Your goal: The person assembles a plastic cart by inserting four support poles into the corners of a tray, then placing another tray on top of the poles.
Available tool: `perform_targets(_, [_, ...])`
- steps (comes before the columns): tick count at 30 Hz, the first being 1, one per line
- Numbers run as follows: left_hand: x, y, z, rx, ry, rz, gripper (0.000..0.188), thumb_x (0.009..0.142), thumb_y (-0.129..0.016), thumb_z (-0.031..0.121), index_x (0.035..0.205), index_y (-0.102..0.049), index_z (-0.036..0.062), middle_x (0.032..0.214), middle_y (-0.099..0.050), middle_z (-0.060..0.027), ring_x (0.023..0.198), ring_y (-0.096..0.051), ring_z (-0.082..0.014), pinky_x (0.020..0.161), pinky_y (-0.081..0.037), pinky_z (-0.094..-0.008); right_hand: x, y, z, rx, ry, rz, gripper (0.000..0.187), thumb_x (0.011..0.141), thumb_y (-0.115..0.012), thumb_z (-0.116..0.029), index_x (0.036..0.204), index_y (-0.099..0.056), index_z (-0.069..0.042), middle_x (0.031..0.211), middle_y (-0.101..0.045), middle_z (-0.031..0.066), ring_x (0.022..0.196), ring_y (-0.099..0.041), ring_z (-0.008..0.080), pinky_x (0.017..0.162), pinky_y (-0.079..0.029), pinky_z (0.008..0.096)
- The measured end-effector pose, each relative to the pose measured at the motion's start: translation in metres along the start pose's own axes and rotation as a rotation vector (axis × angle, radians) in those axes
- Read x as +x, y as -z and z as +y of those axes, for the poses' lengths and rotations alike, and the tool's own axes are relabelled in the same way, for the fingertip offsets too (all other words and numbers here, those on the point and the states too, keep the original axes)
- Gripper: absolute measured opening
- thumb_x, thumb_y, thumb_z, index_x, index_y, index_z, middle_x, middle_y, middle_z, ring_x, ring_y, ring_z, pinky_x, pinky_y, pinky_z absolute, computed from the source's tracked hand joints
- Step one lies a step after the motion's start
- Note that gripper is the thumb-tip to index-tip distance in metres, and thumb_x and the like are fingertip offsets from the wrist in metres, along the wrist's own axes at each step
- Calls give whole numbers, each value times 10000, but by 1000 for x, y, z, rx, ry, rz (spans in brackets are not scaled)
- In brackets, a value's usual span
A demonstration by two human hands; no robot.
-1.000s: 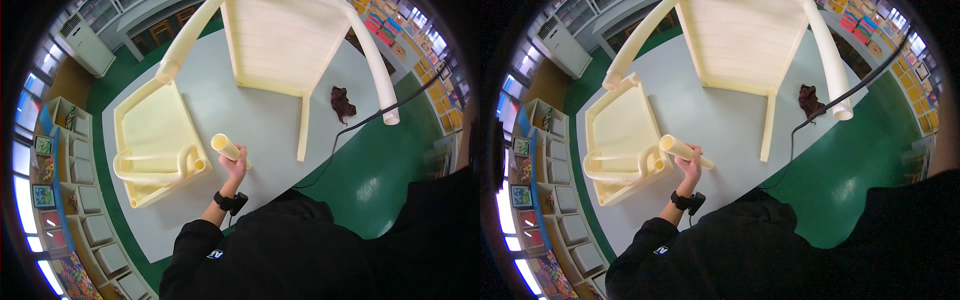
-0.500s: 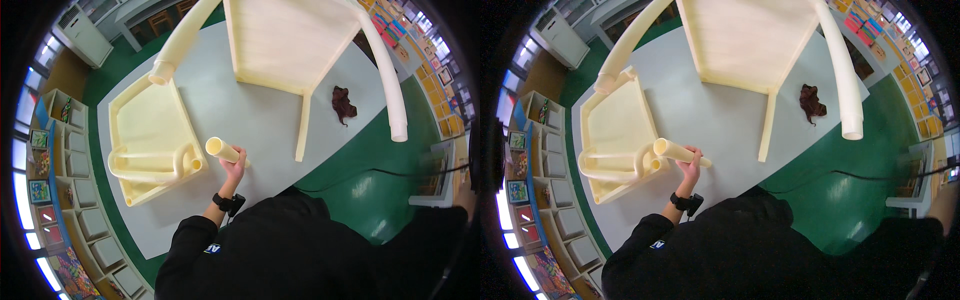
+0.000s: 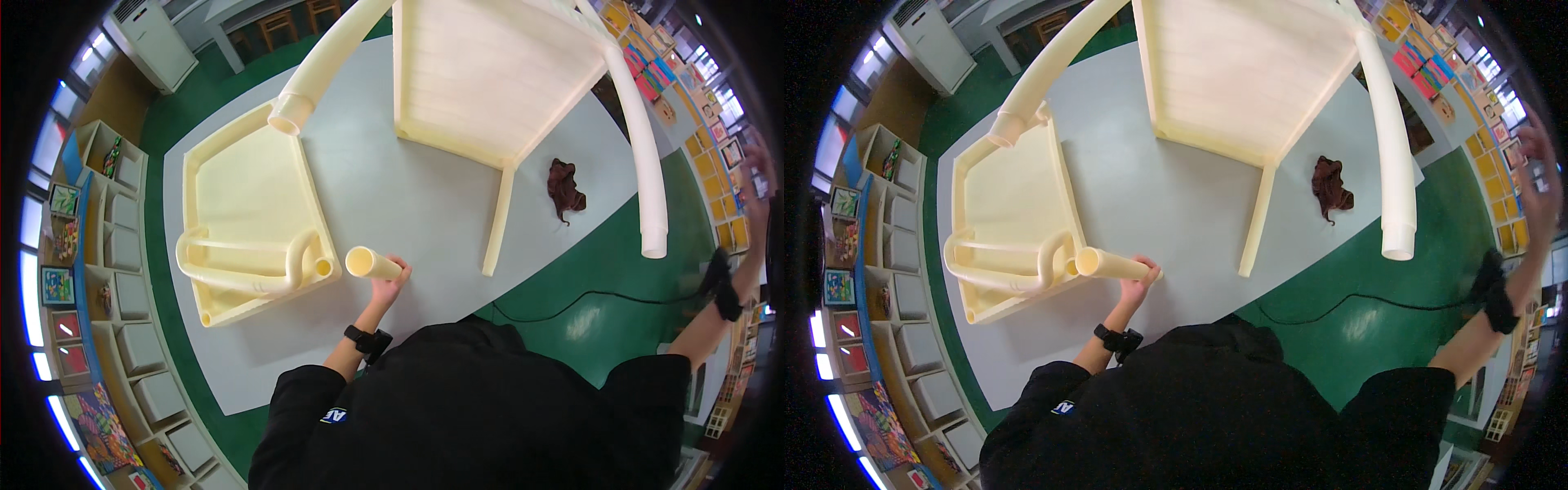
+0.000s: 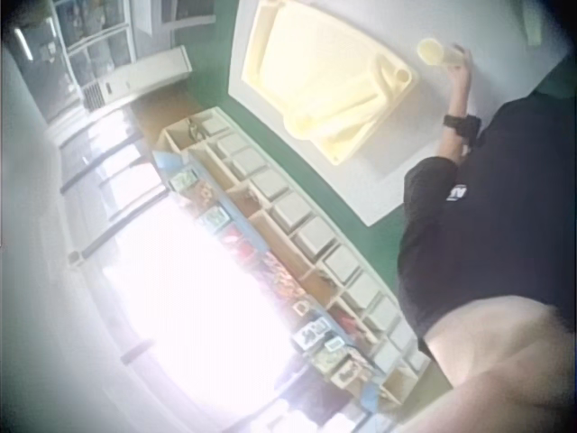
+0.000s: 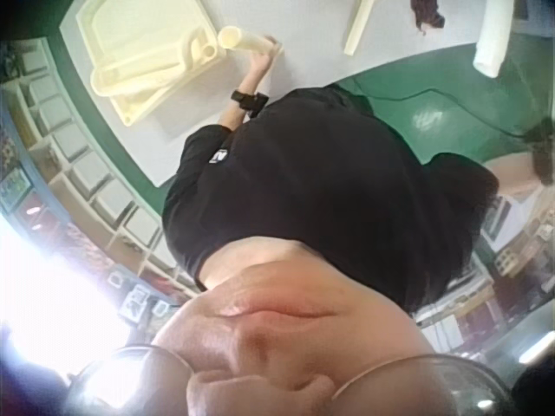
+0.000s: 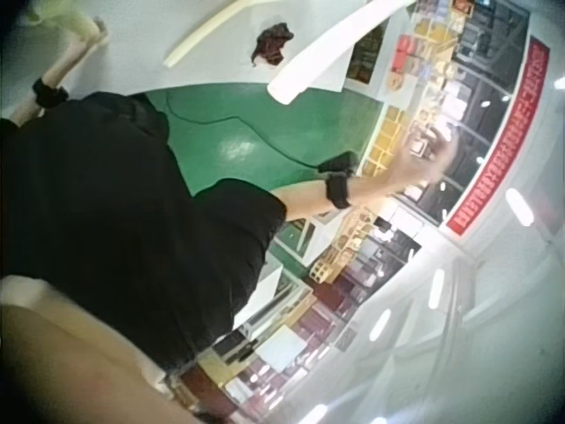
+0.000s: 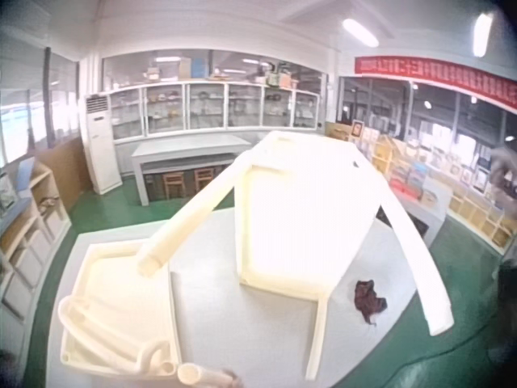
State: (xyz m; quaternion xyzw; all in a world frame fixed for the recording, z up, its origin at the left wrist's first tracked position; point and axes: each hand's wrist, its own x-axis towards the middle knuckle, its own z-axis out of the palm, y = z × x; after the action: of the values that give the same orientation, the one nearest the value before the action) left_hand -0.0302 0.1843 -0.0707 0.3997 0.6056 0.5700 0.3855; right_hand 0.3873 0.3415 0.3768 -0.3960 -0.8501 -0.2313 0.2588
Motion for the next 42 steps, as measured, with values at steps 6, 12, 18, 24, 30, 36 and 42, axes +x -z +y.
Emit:
perform_targets(6, [-7, -1, 10, -43, 43, 66, 115, 660, -627, 66, 666, -516, 36, 620, -511, -14, 587, -489, -90, 533, -399, -231, -6, -72, -74, -8, 218, -62, 657, 611, -674, -119, 1203, -396, -52, 1193, -441, 75, 1058, -424, 228, 898, -333, 363])
perform_targets(12, [-10, 6, 25, -95, -13, 234, 121, 650, -601, 17, 588, -497, 22, 537, -494, -15, 498, -464, -84, 474, -373, -221, 6, -129, -111, 262, 455, 185, 460, 535, -733, -142, 923, -526, -11, 1001, -550, 132, 949, -501, 296, 860, -359, 412])
perform_targets(18, [-18, 10, 37, -108, -85, 383, 160, 658, -588, -4, 546, -476, 20, 497, -470, -3, 464, -437, -72, 448, -349, -214, 36, -148, -116, 433, 553, 377, 238, 577, -687, -1, 697, -482, 14, 693, -559, 133, 682, -571, 275, 771, -419, 483])
perform_targets(24, [-26, 11, 44, -102, -95, 454, 153, 659, -581, -17, 551, -477, 13, 503, -478, -9, 469, -447, -80, 455, -358, -217, 54, -137, -116, 440, 608, 545, 190, 542, -653, 84, 613, -491, 16, 556, -500, 96, 505, -526, 232, 515, -455, 289])
perform_targets(30, [-31, 20, 48, -42, -163, 493, 132, 664, -577, -18, 568, -491, 8, 515, -497, -18, 478, -462, -83, 461, -367, -214, 104, -143, -102, 361, 543, 680, 132, 626, -642, 34, 637, -542, -51, 566, -524, 61, 490, -529, 210, 484, -436, 255])
perform_targets(36, [-33, 17, 52, -75, -188, 520, 155, 677, -580, -14, 560, -481, 10, 508, -487, -13, 479, -458, -77, 463, -369, -209, 166, -172, -31, 581, 271, 387, 94, 758, -605, -124, 806, -597, -43, 780, -600, 16, 719, -532, 49, 673, -390, 158])
perform_targets(42, [-30, 16, 56, -74, -189, 515, 176, 694, -585, -14, 561, -474, 15, 511, -474, -7, 481, -448, -67, 466, -372, -204, 186, -127, -88, 980, 55, 674, 181, 626, -615, 45, 698, -487, -61, 590, -486, 11, 532, -504, 119, 531, -426, 249])
